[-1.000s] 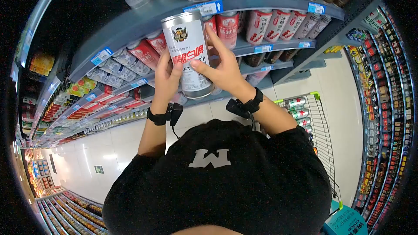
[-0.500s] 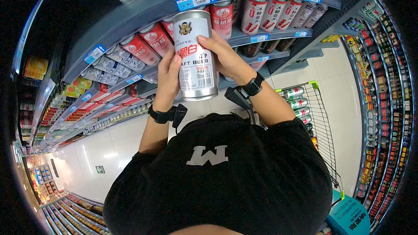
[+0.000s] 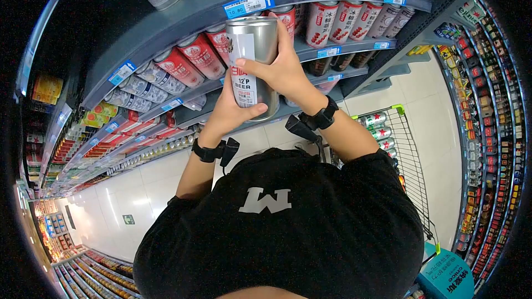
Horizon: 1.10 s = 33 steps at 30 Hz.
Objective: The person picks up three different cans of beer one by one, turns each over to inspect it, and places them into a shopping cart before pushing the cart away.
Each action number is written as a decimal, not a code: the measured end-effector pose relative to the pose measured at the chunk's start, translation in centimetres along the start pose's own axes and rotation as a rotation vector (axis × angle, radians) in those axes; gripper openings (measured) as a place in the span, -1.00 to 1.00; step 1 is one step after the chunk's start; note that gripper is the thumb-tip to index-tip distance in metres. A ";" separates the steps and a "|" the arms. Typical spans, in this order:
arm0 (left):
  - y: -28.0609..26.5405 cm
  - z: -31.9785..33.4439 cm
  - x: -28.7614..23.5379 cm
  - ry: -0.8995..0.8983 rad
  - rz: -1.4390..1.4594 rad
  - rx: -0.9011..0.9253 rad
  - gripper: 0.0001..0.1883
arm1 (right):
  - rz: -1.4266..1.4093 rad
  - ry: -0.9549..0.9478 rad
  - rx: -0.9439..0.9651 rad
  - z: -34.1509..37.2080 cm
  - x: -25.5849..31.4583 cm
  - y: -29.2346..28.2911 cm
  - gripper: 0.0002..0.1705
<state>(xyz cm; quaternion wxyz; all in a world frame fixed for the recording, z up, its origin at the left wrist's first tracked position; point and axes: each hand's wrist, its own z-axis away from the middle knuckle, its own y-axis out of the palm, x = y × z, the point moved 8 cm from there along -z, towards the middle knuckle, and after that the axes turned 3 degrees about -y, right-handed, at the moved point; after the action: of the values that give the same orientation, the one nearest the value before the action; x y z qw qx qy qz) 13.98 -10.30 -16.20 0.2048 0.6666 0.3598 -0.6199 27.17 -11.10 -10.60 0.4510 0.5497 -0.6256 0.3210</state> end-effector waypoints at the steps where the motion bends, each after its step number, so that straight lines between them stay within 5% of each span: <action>1: -0.1 0.0 0.3 -0.048 0.010 -0.025 0.18 | 0.001 0.000 0.001 0.0 0.3 -0.1 0.15; 5: -0.6 0.4 0.1 -0.047 -0.038 -0.109 0.13 | -0.119 0.066 0.104 -0.5 -0.1 -0.3 0.13; 8: -0.4 0.4 1.4 -0.107 0.347 -0.033 0.08 | -0.417 0.196 0.179 -0.3 -0.4 -0.3 -0.05; 10: 1.9 0.9 0.8 -0.267 0.852 0.243 0.00 | -0.472 0.253 0.281 -0.1 -0.9 0.2 -0.06; 17: 3.8 1.2 -0.9 -0.215 0.849 0.533 0.05 | -0.376 0.195 0.167 0.1 -0.4 0.6 0.07; 18: 3.8 1.3 -1.0 -0.216 0.848 0.533 0.05 | -0.378 0.194 0.167 -0.1 -0.5 0.7 0.07; 20: 1.1 0.7 0.7 -0.223 0.535 0.111 0.02 | -0.060 -0.121 0.075 -0.6 1.2 -0.2 0.21; 21: 0.4 0.5 0.7 -0.168 0.451 0.038 -0.05 | 0.013 -0.154 0.051 -0.5 1.9 -0.1 0.35; 24: -0.1 -0.2 -0.1 -0.074 0.123 -0.019 -0.04 | 0.234 -0.143 -0.040 -0.4 2.1 -0.6 0.40; 29: -0.1 -0.3 -1.1 -0.042 0.161 -0.053 -0.04 | 0.195 -0.134 -0.037 -0.3 2.4 -0.4 0.40; 33: -0.1 0.1 -0.1 -0.122 0.355 0.052 -0.09 | -0.090 -0.047 0.066 -0.4 1.7 -0.7 0.14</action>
<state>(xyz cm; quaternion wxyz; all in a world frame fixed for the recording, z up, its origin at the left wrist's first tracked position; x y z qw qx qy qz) 13.81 -10.37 -16.11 0.3151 0.6860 0.2072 -0.6222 28.00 -11.54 -8.92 0.4319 0.5993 -0.5997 0.3077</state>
